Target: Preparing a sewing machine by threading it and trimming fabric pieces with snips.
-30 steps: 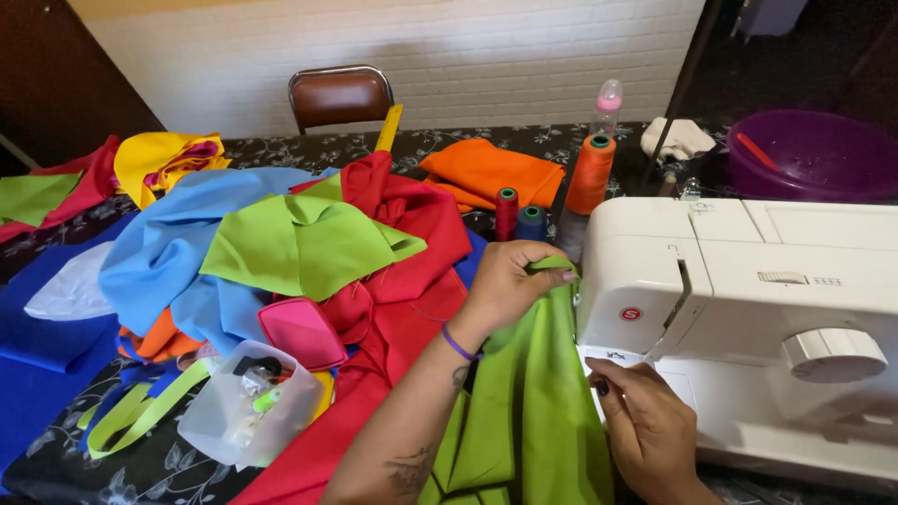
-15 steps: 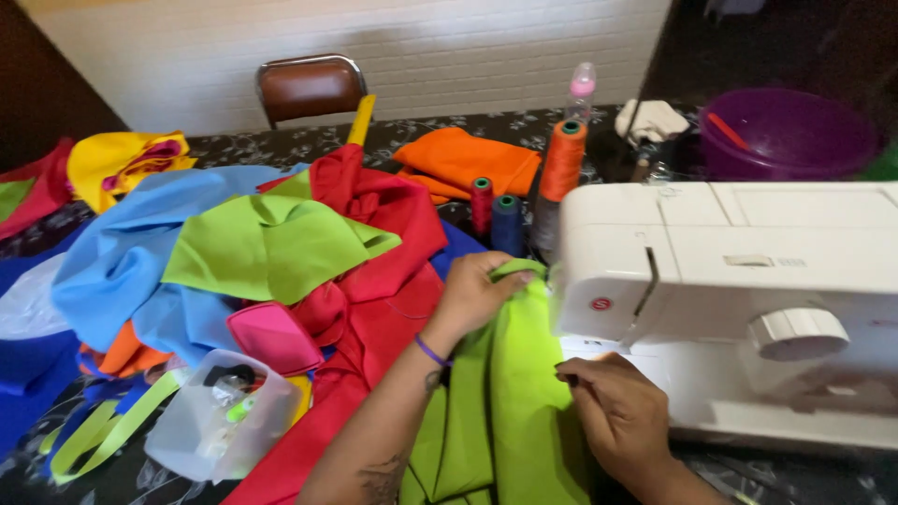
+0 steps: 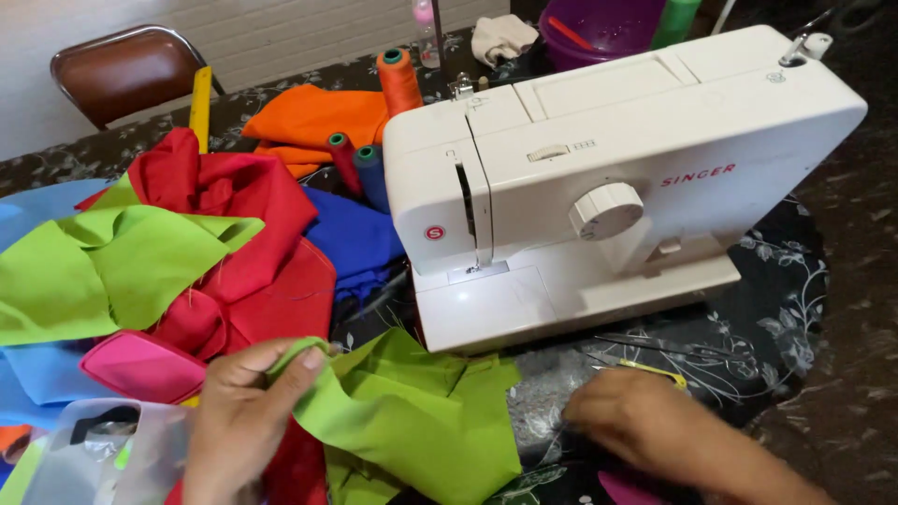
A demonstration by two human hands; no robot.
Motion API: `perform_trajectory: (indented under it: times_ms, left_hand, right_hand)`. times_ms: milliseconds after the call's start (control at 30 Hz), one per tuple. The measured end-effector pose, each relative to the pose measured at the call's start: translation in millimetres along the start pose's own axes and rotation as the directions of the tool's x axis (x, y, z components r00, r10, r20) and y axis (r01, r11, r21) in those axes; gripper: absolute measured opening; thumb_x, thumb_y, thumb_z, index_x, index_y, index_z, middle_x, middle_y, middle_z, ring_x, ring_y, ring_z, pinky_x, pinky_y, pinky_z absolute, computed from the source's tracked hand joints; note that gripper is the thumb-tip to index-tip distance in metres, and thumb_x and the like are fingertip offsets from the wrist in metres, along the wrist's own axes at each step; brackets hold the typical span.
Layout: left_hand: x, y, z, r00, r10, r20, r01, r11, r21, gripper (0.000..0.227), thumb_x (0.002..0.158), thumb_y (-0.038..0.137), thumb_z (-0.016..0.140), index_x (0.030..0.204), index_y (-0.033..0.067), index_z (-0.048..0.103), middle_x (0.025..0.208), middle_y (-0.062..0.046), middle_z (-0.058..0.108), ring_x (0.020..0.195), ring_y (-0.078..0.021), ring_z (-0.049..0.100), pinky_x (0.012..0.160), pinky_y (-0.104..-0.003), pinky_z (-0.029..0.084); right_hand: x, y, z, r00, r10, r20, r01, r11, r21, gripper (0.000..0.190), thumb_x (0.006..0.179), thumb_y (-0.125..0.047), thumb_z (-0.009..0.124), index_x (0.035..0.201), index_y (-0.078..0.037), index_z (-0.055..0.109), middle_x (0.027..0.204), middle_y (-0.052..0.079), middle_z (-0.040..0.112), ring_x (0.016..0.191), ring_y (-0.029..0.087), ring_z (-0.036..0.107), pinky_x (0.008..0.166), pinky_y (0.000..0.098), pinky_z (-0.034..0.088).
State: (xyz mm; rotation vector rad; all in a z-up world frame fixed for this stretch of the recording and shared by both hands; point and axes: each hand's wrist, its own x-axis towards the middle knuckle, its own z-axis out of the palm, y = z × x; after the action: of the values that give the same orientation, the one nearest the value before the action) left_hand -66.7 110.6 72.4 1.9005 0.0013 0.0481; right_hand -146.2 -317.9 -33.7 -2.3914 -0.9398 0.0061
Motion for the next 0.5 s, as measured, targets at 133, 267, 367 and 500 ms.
perform_trajectory:
  times_ms: [133,267,367,500]
  left_hand:
    - [-37,-6,46,0.996,0.047,0.08,-0.036,0.991,-0.131,0.018,0.089,0.012,0.083,0.101,0.0025,0.092,0.092,-0.007,0.092,0.077,-0.0098,0.073,0.067,-0.028,0.061]
    - [-54,1,108,0.977,0.152,0.148,-0.113,0.964,-0.241,0.012,0.092,0.018,0.083,0.095,0.0082,0.089,0.078,-0.001,0.082,0.061,-0.0064,0.056,0.056,-0.027,0.046]
    - [-66,0,151,0.981,0.102,0.166,-0.026,0.912,-0.409,0.014,0.097,0.017,0.081,0.085,0.0094,0.083,0.067,0.006,0.062,0.059,-0.0045,0.039,0.052,-0.027,0.031]
    - [-80,7,190,0.963,-0.085,0.257,0.239,0.713,-0.659,0.023,0.094,0.011,0.08,0.109,-0.0048,0.087,0.096,-0.015,0.086,0.082,-0.0166,0.076,0.075,-0.03,0.062]
  right_hand:
    - [-57,51,2,0.914,0.403,-0.054,-0.402,0.876,-0.267,0.03,0.097,-0.039,0.065,0.12,-0.026,0.077,0.12,-0.004,0.081,0.105,0.028,0.074,0.092,0.0442,0.055]
    - [-77,64,28,0.902,0.367,-0.226,-0.428,0.825,-0.37,0.038,0.09,-0.034,0.073,0.127,-0.024,0.074,0.122,-0.004,0.08,0.104,0.027,0.074,0.096,0.0424,0.057]
    - [-75,59,42,0.86,0.356,-0.366,-0.503,0.715,-0.485,0.033,0.086,-0.034,0.073,0.117,-0.022,0.075,0.107,0.0,0.079,0.094,0.029,0.074,0.086,0.0452,0.061]
    - [-75,46,44,0.621,0.641,-0.45,-0.768,0.613,-0.187,0.02,0.092,-0.045,0.069,0.095,-0.026,0.062,0.073,0.008,0.076,0.079,0.039,0.075,0.076,0.0504,0.054]
